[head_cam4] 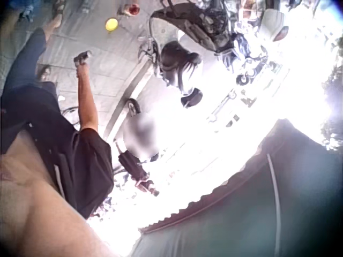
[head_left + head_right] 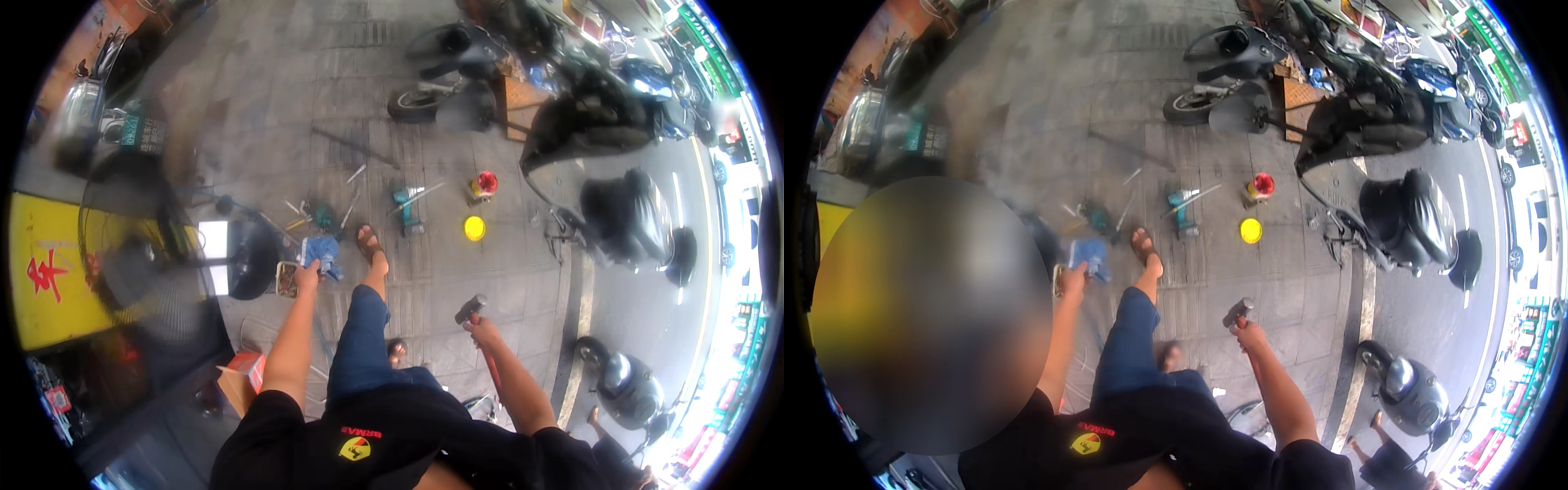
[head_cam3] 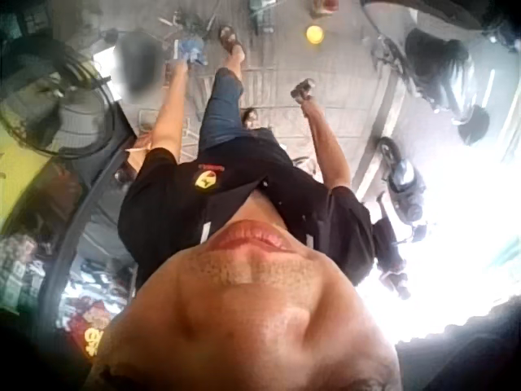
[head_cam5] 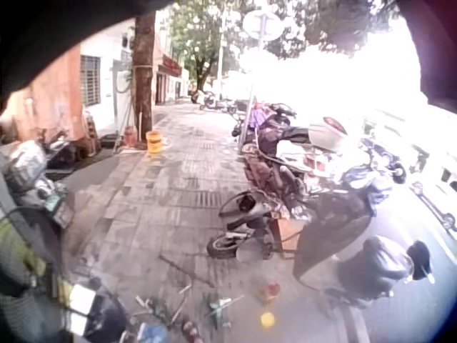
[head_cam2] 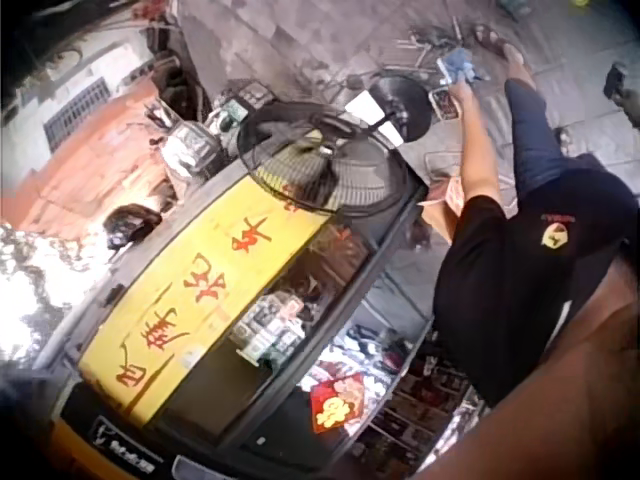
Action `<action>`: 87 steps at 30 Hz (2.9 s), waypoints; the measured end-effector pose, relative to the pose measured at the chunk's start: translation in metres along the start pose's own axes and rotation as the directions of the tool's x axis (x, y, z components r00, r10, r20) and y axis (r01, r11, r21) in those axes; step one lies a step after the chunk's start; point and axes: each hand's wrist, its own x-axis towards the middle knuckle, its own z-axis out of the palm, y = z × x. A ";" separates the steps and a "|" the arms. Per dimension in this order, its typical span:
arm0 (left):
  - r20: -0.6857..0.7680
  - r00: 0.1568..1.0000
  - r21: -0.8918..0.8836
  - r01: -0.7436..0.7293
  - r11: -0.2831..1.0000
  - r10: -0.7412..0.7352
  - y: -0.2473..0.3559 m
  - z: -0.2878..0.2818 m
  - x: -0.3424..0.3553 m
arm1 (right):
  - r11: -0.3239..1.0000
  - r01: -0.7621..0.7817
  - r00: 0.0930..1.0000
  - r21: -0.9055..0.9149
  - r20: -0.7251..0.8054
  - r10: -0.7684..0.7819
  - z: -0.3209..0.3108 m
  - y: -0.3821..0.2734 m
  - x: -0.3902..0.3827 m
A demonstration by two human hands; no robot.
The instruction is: The person applies grease to motorcycle components by hand and then uses a hammer to strike a metal rod into the motorcycle frame.
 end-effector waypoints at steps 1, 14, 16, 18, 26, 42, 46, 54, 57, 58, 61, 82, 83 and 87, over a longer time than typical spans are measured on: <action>0.019 1.000 -0.097 -0.019 0.995 0.021 0.009 0.019 0.018 | 0.999 0.025 1.000 -0.027 -0.008 -0.026 -0.006 -0.052 0.014; 0.560 0.712 -0.178 0.602 0.778 -0.423 0.113 0.185 0.031 | 0.699 0.580 0.814 -0.418 0.326 -0.481 0.074 -0.390 0.138; 0.519 0.684 -0.228 0.689 0.688 -0.513 0.093 0.193 0.051 | 0.662 0.620 0.783 -0.421 0.385 -0.489 0.084 -0.403 0.169; 0.507 0.710 -0.378 0.693 0.614 -0.489 0.065 0.207 0.062 | 0.616 0.660 0.747 -0.430 0.466 -0.475 0.100 -0.408 0.203; 0.398 0.781 -0.906 0.417 -0.073 -0.482 -0.032 0.277 0.106 | 0.643 0.762 0.271 -0.074 0.939 -0.213 0.103 -0.430 0.392; 0.297 0.735 -0.850 0.495 0.182 -0.610 0.041 0.283 0.137 | 0.283 0.715 0.669 -0.640 0.507 -0.544 0.134 -0.498 0.623; 0.324 0.769 -0.834 0.508 0.217 -0.551 0.021 0.294 0.130 | 0.751 0.643 0.729 -0.153 0.425 -0.537 0.120 -0.466 0.539; 0.175 0.903 -0.747 0.382 0.544 -0.393 0.086 0.264 0.045 | 0.810 0.560 0.757 -0.173 0.505 -0.415 -0.059 -0.429 0.306; 0.121 0.950 -0.757 0.275 0.593 -0.287 0.148 0.245 0.015 | 0.722 0.661 0.680 -0.202 0.568 -0.463 -0.120 -0.433 0.234; 0.111 0.962 -0.761 0.243 0.602 -0.249 0.175 0.242 -0.001 | 0.704 0.673 0.674 -0.226 0.580 -0.458 -0.144 -0.437 0.203; 0.101 0.992 -0.727 0.126 0.675 -0.076 0.243 0.230 -0.035 | 0.619 0.758 0.609 -0.207 0.564 -0.557 -0.207 -0.428 0.126; 0.435 0.426 -0.214 -0.807 0.550 0.794 0.439 0.291 -0.366 | 0.130 0.983 0.122 -0.128 -0.062 -0.991 -0.272 -0.282 -0.095; 0.471 0.329 -0.210 -0.859 0.466 0.819 0.435 0.297 -0.380 | 0.125 0.991 0.127 0.037 -0.056 -0.990 -0.278 -0.265 -0.101; 0.656 0.141 -0.145 -0.940 0.307 0.741 0.429 0.345 -0.438 | -0.008 0.634 0.148 0.773 -0.131 -0.980 -0.327 -0.222 -0.124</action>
